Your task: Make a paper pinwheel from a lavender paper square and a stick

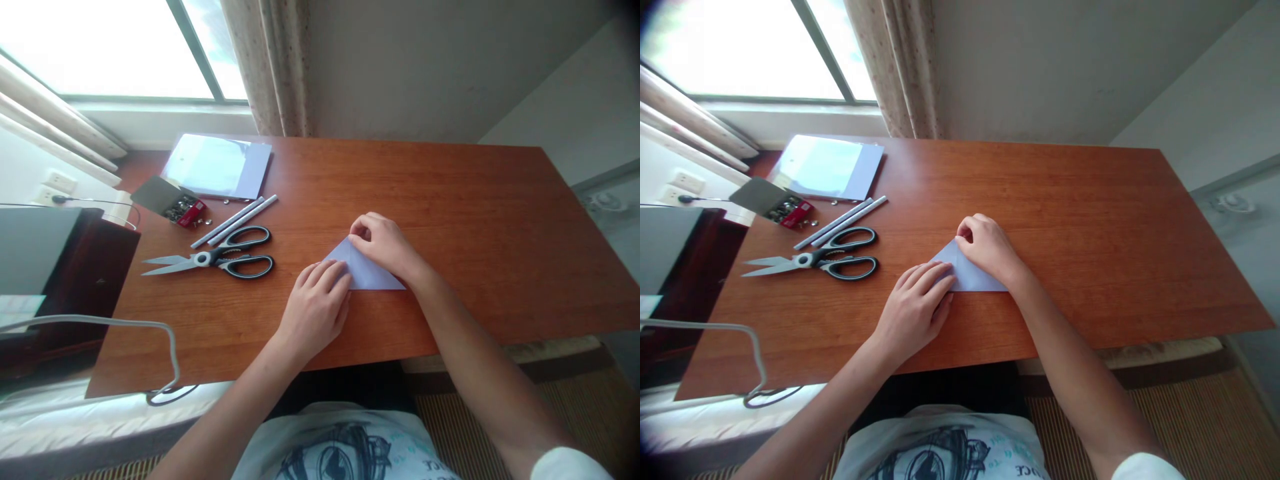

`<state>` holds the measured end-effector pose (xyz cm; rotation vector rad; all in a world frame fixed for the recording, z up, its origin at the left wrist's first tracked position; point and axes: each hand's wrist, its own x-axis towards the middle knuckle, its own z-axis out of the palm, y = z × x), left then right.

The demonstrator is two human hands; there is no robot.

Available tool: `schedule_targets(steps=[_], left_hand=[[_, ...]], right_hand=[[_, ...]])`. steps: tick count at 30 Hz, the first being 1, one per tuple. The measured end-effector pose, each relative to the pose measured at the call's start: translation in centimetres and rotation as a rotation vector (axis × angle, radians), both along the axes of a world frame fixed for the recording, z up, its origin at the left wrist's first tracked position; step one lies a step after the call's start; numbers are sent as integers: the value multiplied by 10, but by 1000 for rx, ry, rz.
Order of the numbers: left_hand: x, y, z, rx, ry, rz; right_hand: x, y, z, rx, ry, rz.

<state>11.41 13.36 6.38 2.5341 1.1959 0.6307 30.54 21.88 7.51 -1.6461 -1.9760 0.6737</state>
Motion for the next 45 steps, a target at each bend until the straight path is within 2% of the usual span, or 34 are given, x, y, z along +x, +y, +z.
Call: schedule_targets(steps=[6,12,16,18,20,22,27,31,34,36,42,45], left_hand=[[-4,2,-1,8,-107,91],[-13,7,4,34,-309,338],[-21,11,6,42,-506,484],[-23,11,6,-69,-694,561],[-22,12,6,-256,-885,577],[-18,11,9,-472,-1002,522],[2,7,20,-917,-1113,302],[13,7,24,-1059,-1138,210],[14,10,23,-1042,-1132,236],[13,12,22,-1012,-1127,262],[9,13,17,-1003,-1172,313],[9,12,17,-1006,-1159,312]], right_hand=[[4,-6,5,-80,159,-21],[7,-18,18,-300,664,-59],[7,-27,20,-323,891,-207],[7,-31,18,-319,1021,-302],[7,-35,15,-308,1121,-390],[7,-39,11,-294,1167,-448],[3,-50,7,-313,1306,-494],[-2,-60,10,-297,1414,-520],[-3,-65,10,-231,1370,-518],[-1,-68,8,-155,1253,-516],[12,-76,1,124,592,-454],[18,-82,10,297,308,-447]])
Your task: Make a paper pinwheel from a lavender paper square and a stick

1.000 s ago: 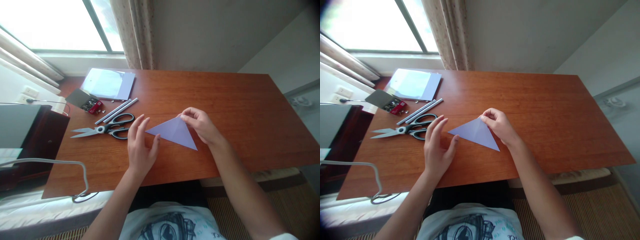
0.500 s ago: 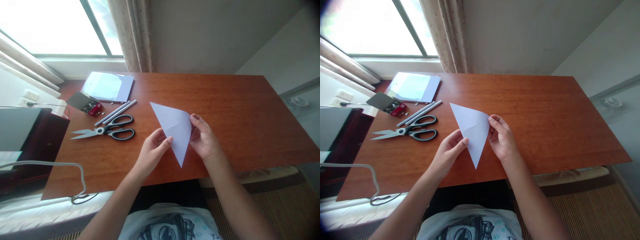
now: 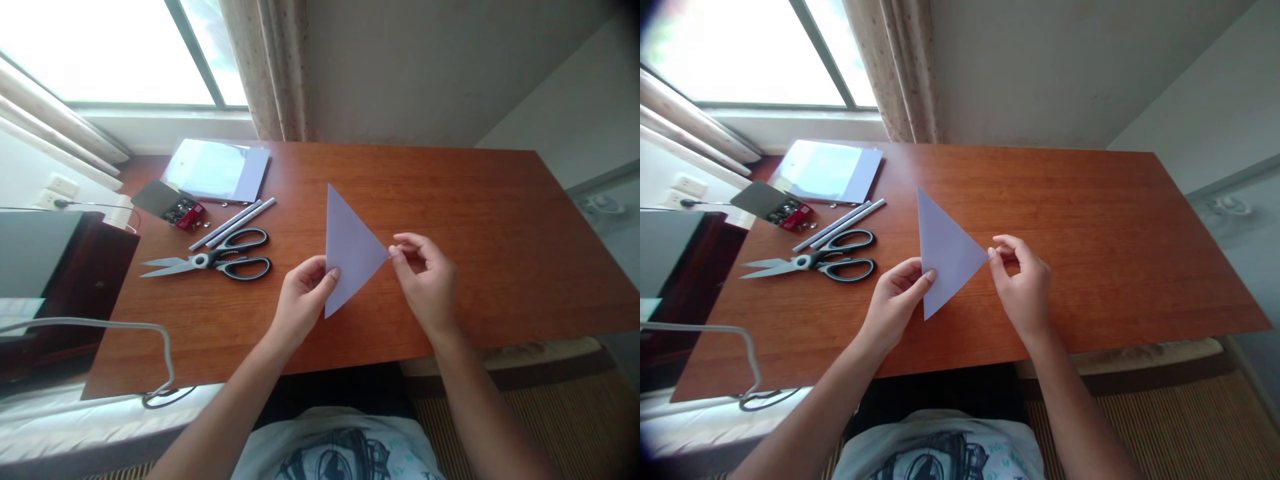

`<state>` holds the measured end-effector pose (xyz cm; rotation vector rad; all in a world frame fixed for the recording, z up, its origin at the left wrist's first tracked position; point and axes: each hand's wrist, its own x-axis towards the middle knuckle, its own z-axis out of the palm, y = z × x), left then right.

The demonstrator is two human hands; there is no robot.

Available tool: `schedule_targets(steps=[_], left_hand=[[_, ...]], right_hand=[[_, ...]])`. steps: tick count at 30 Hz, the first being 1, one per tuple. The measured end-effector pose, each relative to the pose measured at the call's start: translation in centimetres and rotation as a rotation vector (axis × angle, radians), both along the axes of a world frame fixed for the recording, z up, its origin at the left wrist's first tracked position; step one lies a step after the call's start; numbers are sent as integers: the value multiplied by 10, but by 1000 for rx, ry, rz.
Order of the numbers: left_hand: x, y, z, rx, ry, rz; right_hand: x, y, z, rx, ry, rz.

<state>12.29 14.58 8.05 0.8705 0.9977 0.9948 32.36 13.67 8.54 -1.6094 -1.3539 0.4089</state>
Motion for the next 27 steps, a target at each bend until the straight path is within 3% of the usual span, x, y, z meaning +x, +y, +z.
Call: schedule_targets(steps=[3,5,7,10,14,27], left_hand=[[1,0,1,-16,14,-21],[1,-1,2,-25,21,-37],[2,-2,4,-25,9,-50],[2,-3,7,6,-19,-71],[-1,-5,13,65,-22,-82],[-1,-8,16,64,-42,-100]], right_hand=[[-1,-8,20,199,-191,-10],[-7,-12,34,277,-315,162],[-14,-11,41,251,-445,403],[-23,-4,41,163,-567,558],[-22,1,35,79,-607,600],[-17,-4,41,98,-442,595]])
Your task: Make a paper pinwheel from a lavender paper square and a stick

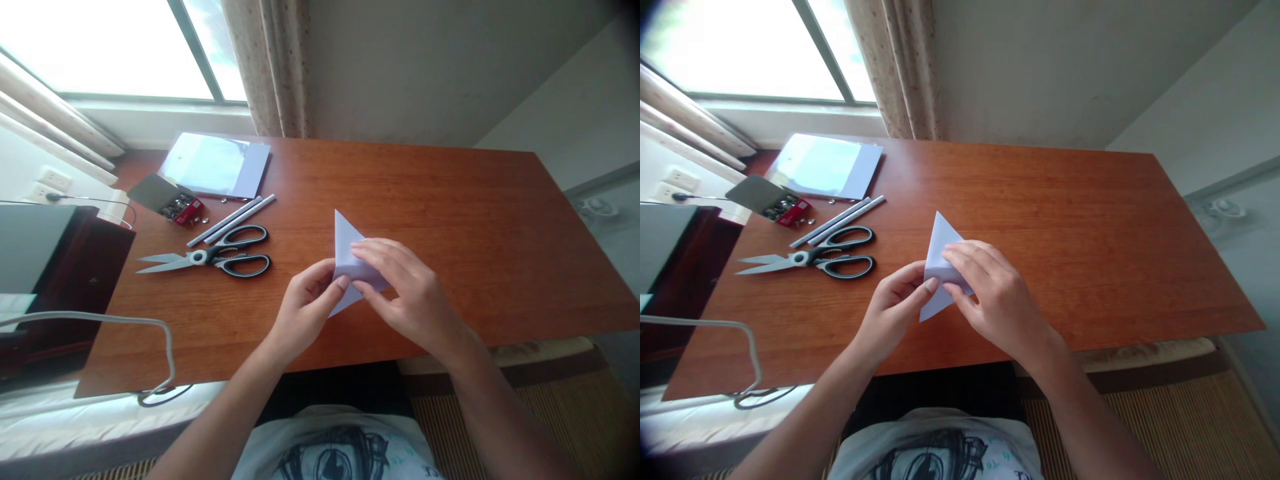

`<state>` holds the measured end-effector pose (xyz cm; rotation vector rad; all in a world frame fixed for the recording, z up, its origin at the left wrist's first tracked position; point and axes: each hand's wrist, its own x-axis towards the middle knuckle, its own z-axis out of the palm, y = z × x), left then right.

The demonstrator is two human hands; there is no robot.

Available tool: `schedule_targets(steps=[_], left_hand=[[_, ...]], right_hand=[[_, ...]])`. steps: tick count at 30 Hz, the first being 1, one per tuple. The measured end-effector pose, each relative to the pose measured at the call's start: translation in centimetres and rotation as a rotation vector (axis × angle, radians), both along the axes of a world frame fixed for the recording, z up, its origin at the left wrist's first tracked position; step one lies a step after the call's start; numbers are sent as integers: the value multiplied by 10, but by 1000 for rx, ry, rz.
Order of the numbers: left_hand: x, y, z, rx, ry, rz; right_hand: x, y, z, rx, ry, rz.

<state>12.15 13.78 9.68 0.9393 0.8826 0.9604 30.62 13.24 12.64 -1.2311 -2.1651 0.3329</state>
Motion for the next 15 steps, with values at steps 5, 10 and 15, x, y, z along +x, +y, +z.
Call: schedule_targets(steps=[5,10,15], left_hand=[[1,2,-1,-56,0,39],[0,3,-3,-144,-21,77],[1,3,-8,-229,-111,129]], right_hand=[[0,-1,3,-7,42,-22],[4,-1,-6,-230,379,-255],[12,-3,-21,-638,800,-256]])
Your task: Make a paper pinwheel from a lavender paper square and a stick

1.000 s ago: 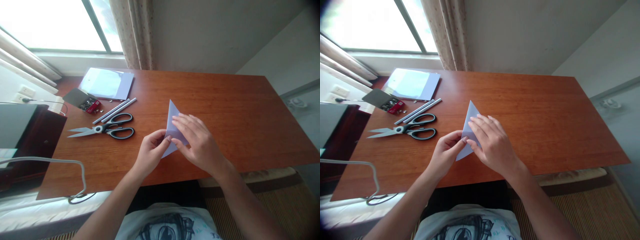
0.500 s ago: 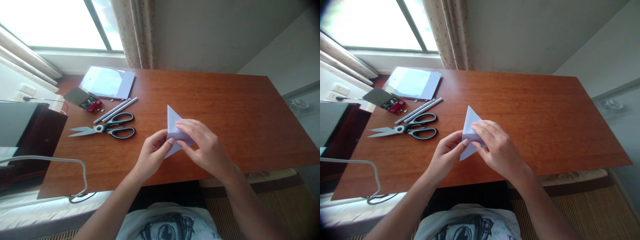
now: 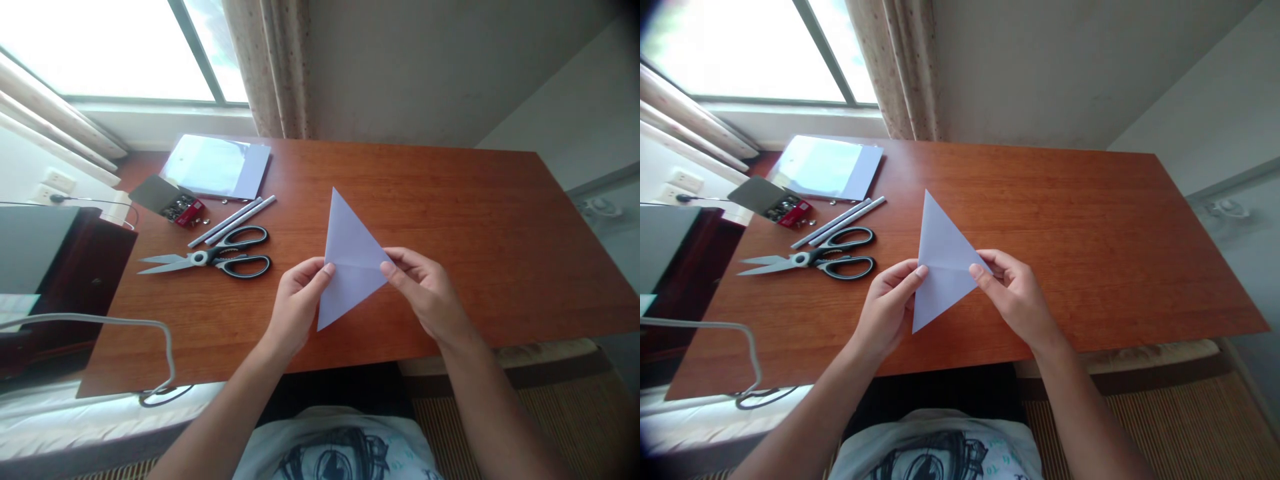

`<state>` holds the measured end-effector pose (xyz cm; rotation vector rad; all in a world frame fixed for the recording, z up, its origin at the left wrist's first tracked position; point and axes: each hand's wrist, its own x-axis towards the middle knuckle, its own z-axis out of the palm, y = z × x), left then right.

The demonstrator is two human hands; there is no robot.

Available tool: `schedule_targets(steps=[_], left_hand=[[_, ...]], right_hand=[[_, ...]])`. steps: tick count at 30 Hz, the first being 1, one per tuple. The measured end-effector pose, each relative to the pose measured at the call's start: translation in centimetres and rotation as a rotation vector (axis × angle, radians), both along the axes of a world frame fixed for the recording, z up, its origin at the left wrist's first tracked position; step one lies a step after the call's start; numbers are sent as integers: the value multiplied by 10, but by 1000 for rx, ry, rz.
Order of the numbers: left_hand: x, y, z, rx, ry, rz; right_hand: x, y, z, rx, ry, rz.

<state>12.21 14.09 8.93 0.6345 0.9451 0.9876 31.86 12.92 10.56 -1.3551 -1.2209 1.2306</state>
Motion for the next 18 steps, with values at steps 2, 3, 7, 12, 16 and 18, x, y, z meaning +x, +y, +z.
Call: schedule_targets(steps=[2,3,7,12,16,18], left_hand=[[1,0,0,-45,-23,22],[2,0,1,-71,-34,32],[2,1,2,-137,-81,71],[1,1,-1,-125,-51,66],[0,1,-2,-111,-37,36],[0,0,-3,-93,-24,24]], right_hand=[[2,-1,-3,-65,159,-20],[2,-2,-4,-86,237,-36],[3,-4,-9,-131,395,-106],[5,-6,-15,-136,297,-121],[7,-7,-14,-47,214,-160],[7,-7,-12,40,137,-198]])
